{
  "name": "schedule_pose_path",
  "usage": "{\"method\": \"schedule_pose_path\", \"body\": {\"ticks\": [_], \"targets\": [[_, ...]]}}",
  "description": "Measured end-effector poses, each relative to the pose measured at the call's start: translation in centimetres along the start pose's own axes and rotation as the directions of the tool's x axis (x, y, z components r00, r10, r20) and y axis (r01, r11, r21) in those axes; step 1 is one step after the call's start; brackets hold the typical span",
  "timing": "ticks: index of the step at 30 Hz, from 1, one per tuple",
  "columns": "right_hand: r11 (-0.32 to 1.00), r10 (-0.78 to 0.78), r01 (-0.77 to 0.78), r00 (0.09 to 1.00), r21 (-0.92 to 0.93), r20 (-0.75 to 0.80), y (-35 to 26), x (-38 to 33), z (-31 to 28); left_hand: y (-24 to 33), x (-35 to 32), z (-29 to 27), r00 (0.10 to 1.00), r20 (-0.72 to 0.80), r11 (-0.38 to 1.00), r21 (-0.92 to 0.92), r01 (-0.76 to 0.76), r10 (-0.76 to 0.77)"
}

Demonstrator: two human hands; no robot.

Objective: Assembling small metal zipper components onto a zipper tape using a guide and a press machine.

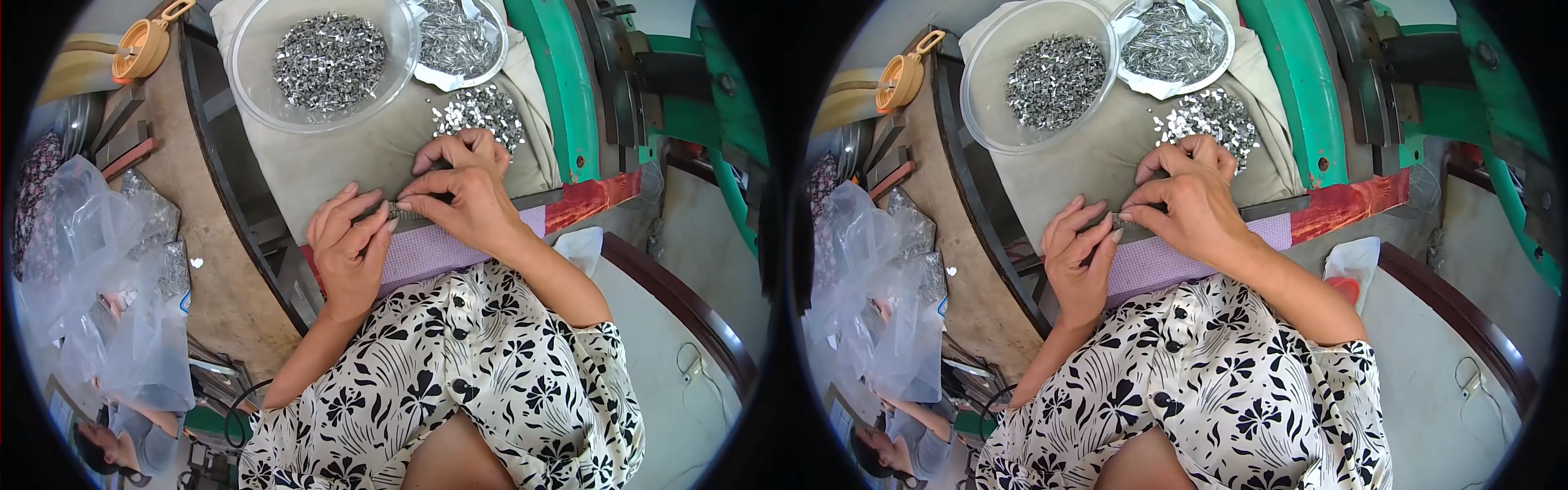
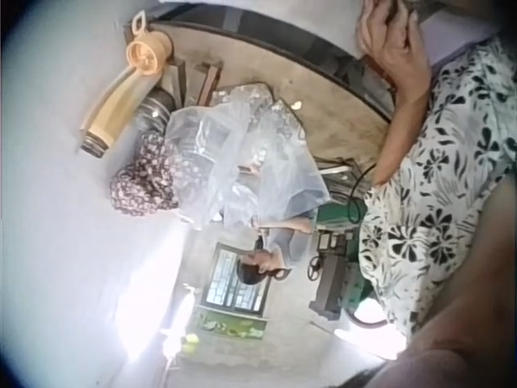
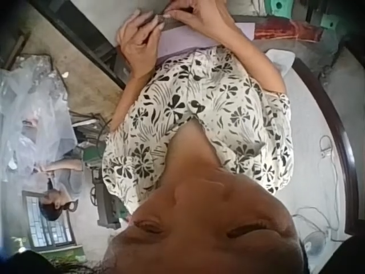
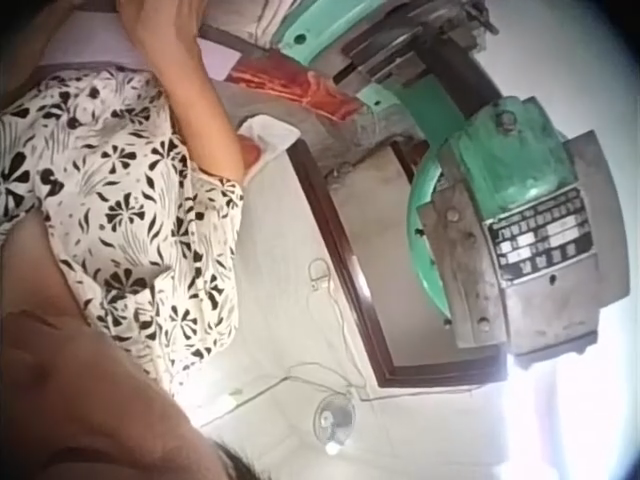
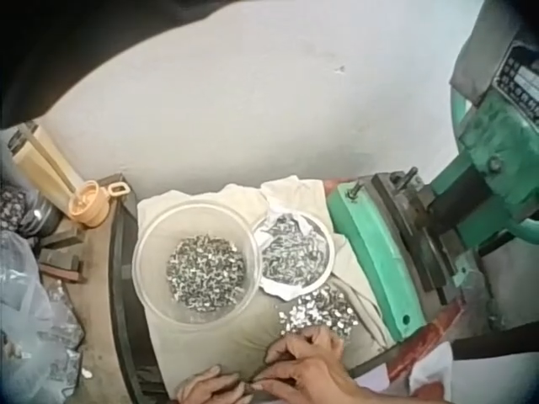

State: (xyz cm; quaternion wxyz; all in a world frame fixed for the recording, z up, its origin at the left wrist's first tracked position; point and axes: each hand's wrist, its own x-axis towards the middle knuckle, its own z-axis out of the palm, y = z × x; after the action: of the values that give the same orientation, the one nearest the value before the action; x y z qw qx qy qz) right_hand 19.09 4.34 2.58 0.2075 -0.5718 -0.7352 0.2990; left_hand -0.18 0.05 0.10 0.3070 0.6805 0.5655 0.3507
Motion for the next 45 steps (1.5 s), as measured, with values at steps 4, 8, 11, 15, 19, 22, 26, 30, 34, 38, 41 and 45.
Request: {"method": "schedule_pose_path", "body": {"ticks": [4, 8, 11, 15, 19, 22, 26, 30, 34, 38, 41, 45], "targets": [[1.000, 0.004, -0.003, 1.000, -0.015, 0.006, -0.2, 0.2, 0.0, -0.2, 0.0, 0.1, 1.000, -0.004, 1.000, -0.022, -0.013, 0.013], [1.000, -0.001, 0.001, 1.000, -0.023, 0.012, -0.2, 0.3, -0.2, 0.0, 0.0, 0.0, 1.000, -0.009, 1.000, -0.001, -0.003, 0.003], [0.999, -0.016, 0.017, 1.000, -0.039, 0.017, 0.2, 0.1, -0.8, -0.1, 0.0, 0.1, 1.000, -0.007, 1.000, -0.014, -0.001, 0.001], [1.000, 0.012, -0.011, 0.999, -0.029, 0.035, 0.0, 0.2, -0.8, -0.2, -0.1, 0.2, 1.000, -0.002, 1.000, -0.015, 0.012, -0.012], [0.998, -0.016, 0.017, 1.000, -0.057, 0.018, 0.1, 0.2, -0.8, -0.2, -0.1, 0.2, 1.000, -0.009, 1.000, -0.015, 0.009, -0.009], [0.997, 0.001, 0.000, 1.000, -0.074, 0.018, 0.7, -0.1, -1.6, -0.3, -0.1, 0.3, 1.000, -0.020, 1.000, -0.024, 0.002, -0.002], [0.998, 0.006, -0.005, 1.000, -0.067, 0.015, 0.7, -0.2, -1.6, -0.2, -0.1, 0.2, 1.000, -0.011, 1.000, -0.016, 0.004, -0.004], [0.998, 0.007, -0.006, 1.000, -0.061, 0.025, 0.7, -0.2, -1.7, -0.1, 0.0, 0.3, 1.000, -0.020, 1.000, -0.012, -0.003, 0.002], [0.997, 0.026, -0.024, 0.999, -0.073, 0.035, 1.0, -0.4, -2.2, 0.0, 0.0, 0.2, 1.000, -0.015, 1.000, -0.008, 0.001, -0.001], [0.996, 0.019, -0.018, 1.000, -0.089, 0.017, 0.8, -0.4, -1.8, 0.0, 0.0, 0.2, 1.000, -0.016, 1.000, -0.006, 0.003, -0.003], [0.995, 0.022, -0.021, 1.000, -0.097, 0.014, 1.0, -0.8, -2.3, -0.1, -0.1, 0.2, 1.000, -0.016, 1.000, 0.005, 0.004, -0.004], [0.991, 0.054, -0.048, 0.998, -0.127, 0.044, 1.3, -1.2, -2.7, -0.1, -0.1, 0.1, 1.000, 0.001, 1.000, 0.009, -0.003, 0.003]]}}
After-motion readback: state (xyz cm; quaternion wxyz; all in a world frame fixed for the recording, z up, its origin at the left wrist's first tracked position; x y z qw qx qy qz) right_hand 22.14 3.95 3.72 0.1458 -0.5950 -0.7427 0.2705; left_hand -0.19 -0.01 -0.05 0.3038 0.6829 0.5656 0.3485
